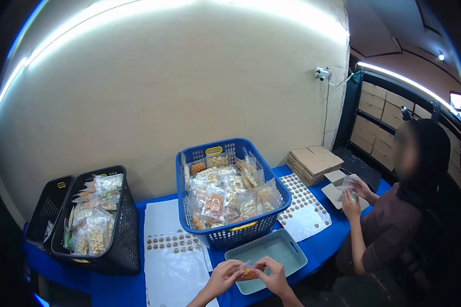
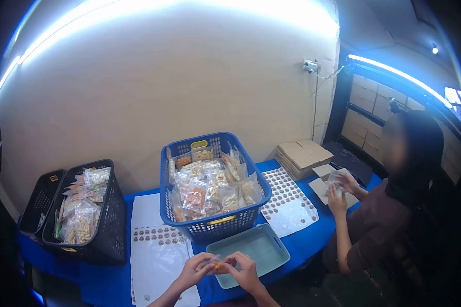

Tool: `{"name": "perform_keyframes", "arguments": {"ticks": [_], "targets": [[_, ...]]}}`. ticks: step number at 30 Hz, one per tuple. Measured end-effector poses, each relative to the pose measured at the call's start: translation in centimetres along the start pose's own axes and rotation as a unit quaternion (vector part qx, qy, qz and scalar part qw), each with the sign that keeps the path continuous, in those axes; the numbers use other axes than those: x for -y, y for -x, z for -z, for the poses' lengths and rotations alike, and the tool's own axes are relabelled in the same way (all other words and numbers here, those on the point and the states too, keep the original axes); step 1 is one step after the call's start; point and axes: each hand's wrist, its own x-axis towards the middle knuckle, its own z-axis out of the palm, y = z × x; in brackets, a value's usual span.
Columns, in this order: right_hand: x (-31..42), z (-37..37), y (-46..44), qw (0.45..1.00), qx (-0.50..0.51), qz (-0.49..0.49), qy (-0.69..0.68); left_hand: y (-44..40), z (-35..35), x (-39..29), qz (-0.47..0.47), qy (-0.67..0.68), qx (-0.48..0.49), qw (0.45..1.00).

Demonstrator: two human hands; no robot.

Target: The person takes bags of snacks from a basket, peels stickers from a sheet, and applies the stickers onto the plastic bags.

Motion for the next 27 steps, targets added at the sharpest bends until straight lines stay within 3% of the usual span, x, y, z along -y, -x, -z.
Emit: {"name": "perform_keyframes", "arguments": {"ticks": [2,5,8,17,20,21,24,27], "targets": [[0.7,-0.8,0.1,0.999,-0.01,-0.004,-0.049,0.8,-0.6,0.3,0.02,0.016,-0.07,0.997],[0.9,-1.9,-0.1,0.994,-0.008,-0.01,-0.113,0.9,0.0,-0.8,-0.023,-0.109,-0.131,0.985],[1.4,-2.4,-0.2,0.992,0.048,-0.047,-0.106,1.3,0.6,-1.2,-0.033,-0.15,-0.189,0.97],[2.3,-2.5,-0.6,0.979,0.135,-0.022,-0.151,1.5,4.0,-1.6,-0.091,-0.245,-0.344,0.902],[-0.5,-2.1,0.5,0.971,0.229,0.005,-0.061,1.5,7.3,-0.4,-0.035,0.026,-0.477,0.878],[-1.7,-2.0,1.3,0.97,0.229,-0.036,-0.074,1.2,8.9,-1.5,-0.016,0.115,-0.498,0.859],[-5.1,-2.4,4.1,0.957,0.215,-0.133,-0.139,1.0,9.6,-2.3,-0.047,0.136,-0.475,0.868],[-5.7,-2.8,4.9,0.94,0.197,-0.162,-0.228,0.7,5.3,-0.1,0.051,0.145,-0.382,0.911]]}}
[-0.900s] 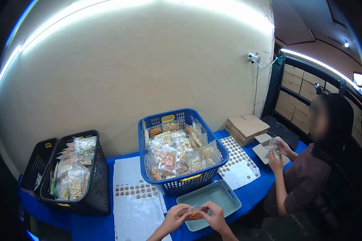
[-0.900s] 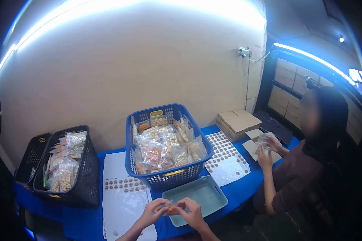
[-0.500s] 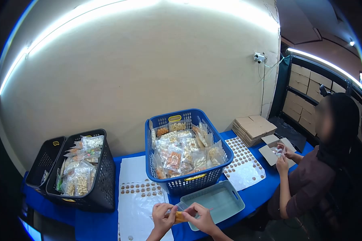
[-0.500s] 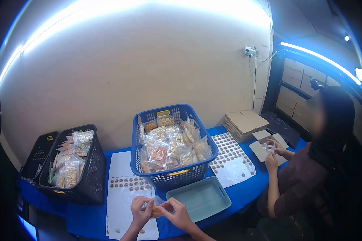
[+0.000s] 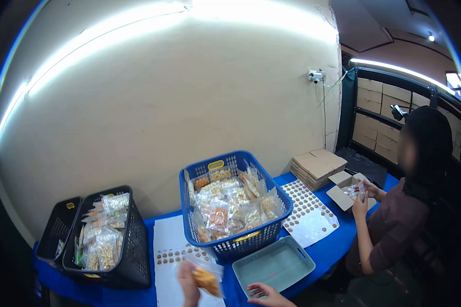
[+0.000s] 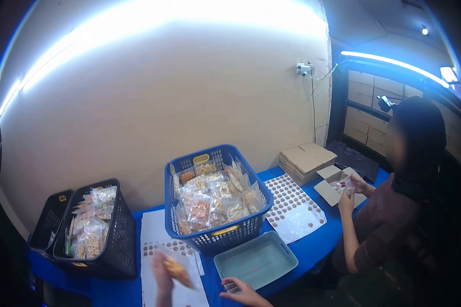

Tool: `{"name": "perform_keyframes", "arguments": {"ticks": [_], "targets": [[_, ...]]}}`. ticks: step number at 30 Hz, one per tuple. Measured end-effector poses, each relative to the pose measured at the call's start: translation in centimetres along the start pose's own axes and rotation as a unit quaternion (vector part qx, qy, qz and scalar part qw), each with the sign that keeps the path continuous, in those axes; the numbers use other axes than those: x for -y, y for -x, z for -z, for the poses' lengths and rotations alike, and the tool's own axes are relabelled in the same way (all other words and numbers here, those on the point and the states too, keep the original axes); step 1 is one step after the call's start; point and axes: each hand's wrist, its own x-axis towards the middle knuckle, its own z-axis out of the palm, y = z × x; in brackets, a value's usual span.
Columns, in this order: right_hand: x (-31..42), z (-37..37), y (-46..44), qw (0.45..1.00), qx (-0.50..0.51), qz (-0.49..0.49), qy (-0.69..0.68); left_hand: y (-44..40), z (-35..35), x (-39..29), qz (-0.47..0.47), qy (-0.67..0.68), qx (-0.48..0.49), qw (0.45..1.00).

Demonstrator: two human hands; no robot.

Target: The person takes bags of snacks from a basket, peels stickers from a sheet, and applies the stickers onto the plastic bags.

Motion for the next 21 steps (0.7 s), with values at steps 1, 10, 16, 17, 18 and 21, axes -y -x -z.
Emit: {"name": "perform_keyframes", "arguments": {"ticks": [1,10,16,17,18,21], "targets": [[0.6,-0.5,0.2,1.0,0.011,-0.002,-0.019,1.4,-1.8,0.5,0.064,0.005,0.034,0.997],[0.9,1.9,1.4,0.971,-0.235,0.041,0.016,2.1,-4.4,4.5,0.109,0.015,0.255,0.961],[0.8,-0.4,1.6,0.879,-0.394,0.09,0.253,8.1,-7.8,6.2,0.092,0.057,0.429,0.897],[0.7,-2.4,1.5,0.841,-0.366,0.072,0.391,10.4,-8.7,6.3,0.092,0.074,0.444,0.888],[-0.2,-2.8,1.4,0.851,-0.351,0.073,0.383,10.4,-8.5,7.4,0.048,-0.034,0.466,0.883],[2.6,-1.3,2.9,0.909,-0.245,0.071,0.329,8.1,-8.3,6.1,0.16,-0.037,0.505,0.847]]}}
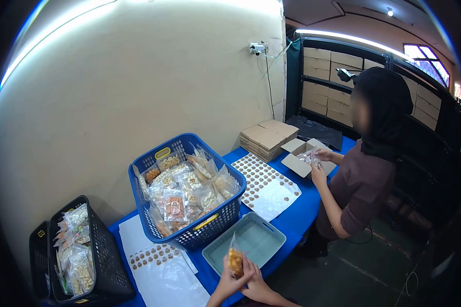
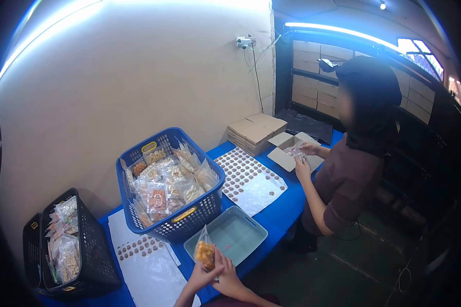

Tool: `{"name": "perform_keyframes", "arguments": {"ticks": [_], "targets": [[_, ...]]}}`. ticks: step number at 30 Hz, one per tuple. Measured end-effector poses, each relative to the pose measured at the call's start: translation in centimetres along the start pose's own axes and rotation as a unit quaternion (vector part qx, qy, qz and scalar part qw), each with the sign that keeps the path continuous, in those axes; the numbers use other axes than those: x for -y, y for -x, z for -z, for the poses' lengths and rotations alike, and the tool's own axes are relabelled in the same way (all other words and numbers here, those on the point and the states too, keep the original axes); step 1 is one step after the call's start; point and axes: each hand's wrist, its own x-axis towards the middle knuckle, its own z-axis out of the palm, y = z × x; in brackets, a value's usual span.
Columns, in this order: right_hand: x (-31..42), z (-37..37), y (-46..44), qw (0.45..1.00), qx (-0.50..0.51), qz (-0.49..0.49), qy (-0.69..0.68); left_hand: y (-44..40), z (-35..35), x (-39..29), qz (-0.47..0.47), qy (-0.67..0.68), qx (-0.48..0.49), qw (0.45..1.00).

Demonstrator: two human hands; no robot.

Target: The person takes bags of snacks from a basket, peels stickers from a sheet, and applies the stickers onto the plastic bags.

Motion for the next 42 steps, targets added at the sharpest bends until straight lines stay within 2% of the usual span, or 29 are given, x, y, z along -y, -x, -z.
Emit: {"name": "perform_keyframes", "arguments": {"ticks": [1,3,4,7,8,11,12,15,16,19,20,22,23,25,30,33,34,37,38,42], "targets": [[-0.3,-0.4,0.1,1.0,0.006,0.023,-0.007,-0.2,0.4,-0.1,-0.023,0.036,-0.042,0.998],[-0.7,-1.0,0.4,0.998,0.015,0.066,-0.019,-0.6,1.7,0.3,0.023,0.069,-0.094,0.993],[-0.7,-0.9,0.2,0.997,-0.003,0.067,-0.045,-0.5,1.6,0.1,0.007,0.054,-0.132,0.99],[-0.5,1.0,-0.7,0.962,0.076,-0.089,-0.245,0.4,2.5,0.4,0.005,0.025,-0.132,0.991],[-2.5,-0.4,-0.6,0.934,0.03,-0.139,-0.328,0.9,3.0,1.2,0.015,0.011,-0.125,0.992],[-3.3,0.3,-1.2,0.943,0.063,-0.161,-0.286,1.8,3.0,1.2,-0.026,0.088,-0.129,0.987],[-4.1,-0.2,-0.9,0.929,0.094,-0.156,-0.322,2.4,4.1,1.2,0.048,0.052,-0.03,0.997],[-5.2,-1.9,-0.1,0.819,0.244,-0.174,-0.489,3.3,3.0,1.4,0.012,0.084,-0.032,0.996],[-4.2,-1.6,0.0,0.833,0.212,-0.168,-0.482,3.4,2.4,1.0,0.021,0.132,-0.062,0.989],[-4.3,-1.5,-0.2,0.87,0.203,-0.161,-0.419,3.5,2.7,1.6,-0.045,0.146,-0.061,0.986],[-4.2,-1.4,-0.2,0.868,0.181,-0.173,-0.428,3.9,2.7,2.2,-0.052,0.106,-0.105,0.987],[-3.1,-0.9,-0.6,0.862,0.137,-0.198,-0.446,4.1,3.2,2.4,-0.015,0.074,-0.104,0.992],[-2.9,-0.7,-0.9,0.881,0.134,-0.194,-0.409,4.1,3.3,2.5,0.003,0.058,-0.103,0.993],[-2.4,-0.8,-1.5,0.915,0.129,-0.185,-0.335,4.0,3.2,2.9,-0.01,0.05,-0.166,0.985],[-2.7,-1.9,-2.2,0.922,0.155,-0.135,-0.327,4.5,3.9,2.1,0.012,0.031,-0.231,0.972],[-3.4,-2.6,-2.5,0.93,0.181,-0.109,-0.3,5.4,4.9,2.3,0.044,-0.047,-0.23,0.971],[-3.5,-2.7,-2.5,0.933,0.186,-0.101,-0.291,5.5,5.3,2.8,0.058,-0.038,-0.203,0.977],[-2.1,-1.2,-4.1,0.943,0.132,-0.084,-0.295,6.2,4.5,1.7,-0.025,0.05,-0.209,0.976],[-2.0,-0.8,-4.9,0.943,0.09,-0.071,-0.312,6.6,4.7,1.1,-0.025,0.05,-0.183,0.981],[-0.1,0.8,-8.2,0.923,-0.093,0.039,-0.372,8.5,5.5,0.0,0.002,0.019,-0.223,0.975]]}}
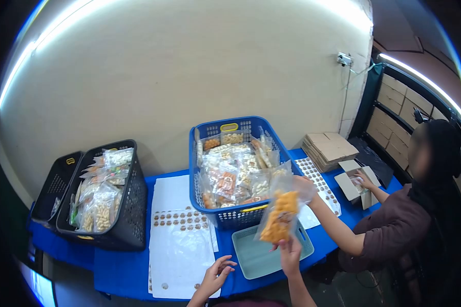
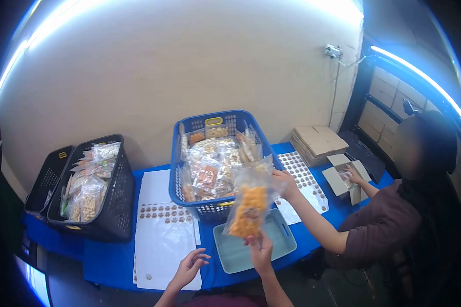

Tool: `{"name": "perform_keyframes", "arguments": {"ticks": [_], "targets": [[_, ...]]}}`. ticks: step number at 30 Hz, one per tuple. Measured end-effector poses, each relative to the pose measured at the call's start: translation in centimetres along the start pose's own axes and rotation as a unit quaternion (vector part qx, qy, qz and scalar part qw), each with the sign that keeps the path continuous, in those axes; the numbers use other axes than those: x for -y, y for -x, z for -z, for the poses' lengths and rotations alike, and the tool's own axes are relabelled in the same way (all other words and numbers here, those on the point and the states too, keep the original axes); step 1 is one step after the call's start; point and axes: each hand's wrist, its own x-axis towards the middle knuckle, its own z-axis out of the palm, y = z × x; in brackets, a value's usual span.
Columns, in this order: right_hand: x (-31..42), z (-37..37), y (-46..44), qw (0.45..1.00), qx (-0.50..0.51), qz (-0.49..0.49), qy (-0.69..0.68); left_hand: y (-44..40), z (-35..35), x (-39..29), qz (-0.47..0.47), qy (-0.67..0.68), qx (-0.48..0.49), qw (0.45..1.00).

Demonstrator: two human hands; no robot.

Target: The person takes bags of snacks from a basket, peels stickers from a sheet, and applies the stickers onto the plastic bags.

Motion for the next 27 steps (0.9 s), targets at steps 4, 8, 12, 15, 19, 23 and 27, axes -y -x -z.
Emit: {"name": "perform_keyframes", "arguments": {"ticks": [4,8,12,15,19,23,27], "targets": [[0.8,-2.5,-3.2,0.98,-0.118,0.154,-0.05,1.5,2.0,0.7,-0.022,0.026,-0.088,0.996],[-3.3,-4.1,-7.3,0.99,-0.112,0.085,-0.009,3.0,3.5,0.5,-0.013,0.017,-0.166,0.986],[-6.7,-5.2,-7.9,0.995,0.043,-0.088,-0.007,4.4,5.0,1.2,-0.022,-0.006,-0.216,0.976],[-8.3,-6.0,-5.4,0.989,0.082,-0.12,0.007,5.3,6.3,2.1,-0.028,-0.02,-0.257,0.966],[-11.8,-6.3,0.0,0.97,0.16,-0.179,0.028,6.4,7.8,0.7,-0.003,-0.054,-0.298,0.953],[-14.7,-6.5,6.3,0.918,0.249,-0.3,0.078,7.2,11.5,0.5,-0.024,-0.064,-0.33,0.942],[-16.0,-6.7,9.2,0.892,0.295,-0.302,0.16,7.0,16.5,-2.0,-0.095,-0.153,-0.387,0.904]]}}
